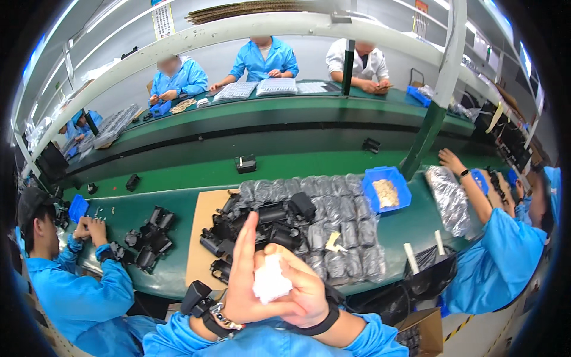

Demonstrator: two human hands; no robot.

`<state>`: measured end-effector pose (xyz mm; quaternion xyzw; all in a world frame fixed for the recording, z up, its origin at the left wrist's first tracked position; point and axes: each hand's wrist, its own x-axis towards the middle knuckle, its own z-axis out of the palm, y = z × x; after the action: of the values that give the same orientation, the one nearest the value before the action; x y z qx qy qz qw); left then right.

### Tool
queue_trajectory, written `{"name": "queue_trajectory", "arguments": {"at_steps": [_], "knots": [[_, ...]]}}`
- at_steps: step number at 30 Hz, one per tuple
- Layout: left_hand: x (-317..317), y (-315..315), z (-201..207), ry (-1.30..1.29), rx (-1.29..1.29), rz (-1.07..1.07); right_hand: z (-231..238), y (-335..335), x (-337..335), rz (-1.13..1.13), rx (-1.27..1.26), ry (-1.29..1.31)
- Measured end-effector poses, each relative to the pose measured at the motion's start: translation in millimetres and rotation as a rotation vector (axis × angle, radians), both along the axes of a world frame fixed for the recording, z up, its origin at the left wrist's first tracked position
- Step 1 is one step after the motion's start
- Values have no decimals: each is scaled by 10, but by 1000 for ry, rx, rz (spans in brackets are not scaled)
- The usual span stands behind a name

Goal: Assembling small black plastic components and putting them into bags at a factory production line.

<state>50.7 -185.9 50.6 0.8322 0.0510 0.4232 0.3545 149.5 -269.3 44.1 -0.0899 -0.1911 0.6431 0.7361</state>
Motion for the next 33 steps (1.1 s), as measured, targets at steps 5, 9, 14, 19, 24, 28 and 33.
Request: {"name": "queue_trajectory", "arguments": {"at_steps": [5,9,14,19,24,28,33], "knots": [[-5,-6,-143,-36,14,-4,15,-4,-33,32,-87,-173],[-10,39,-324,-146,-13,-189,-53,15,-120,19,-200,-179],[-148,0,-350,-241,-273,-171,-121,-22,-216,-26,-239,-302],[-158,-79,-158,-449,-1260,-145,-279,-38,-98,-283,-142,-542],[-238,60,-223,-523,-1624,-356,-279,-94,-57,-423,-44,-842],[-251,137,-238,-478,-1840,-488,-242,-115,-60,-506,33,-1141],[-281,132,-226,-349,-1782,-502,-243,-121,-107,-586,37,-1219]]}}
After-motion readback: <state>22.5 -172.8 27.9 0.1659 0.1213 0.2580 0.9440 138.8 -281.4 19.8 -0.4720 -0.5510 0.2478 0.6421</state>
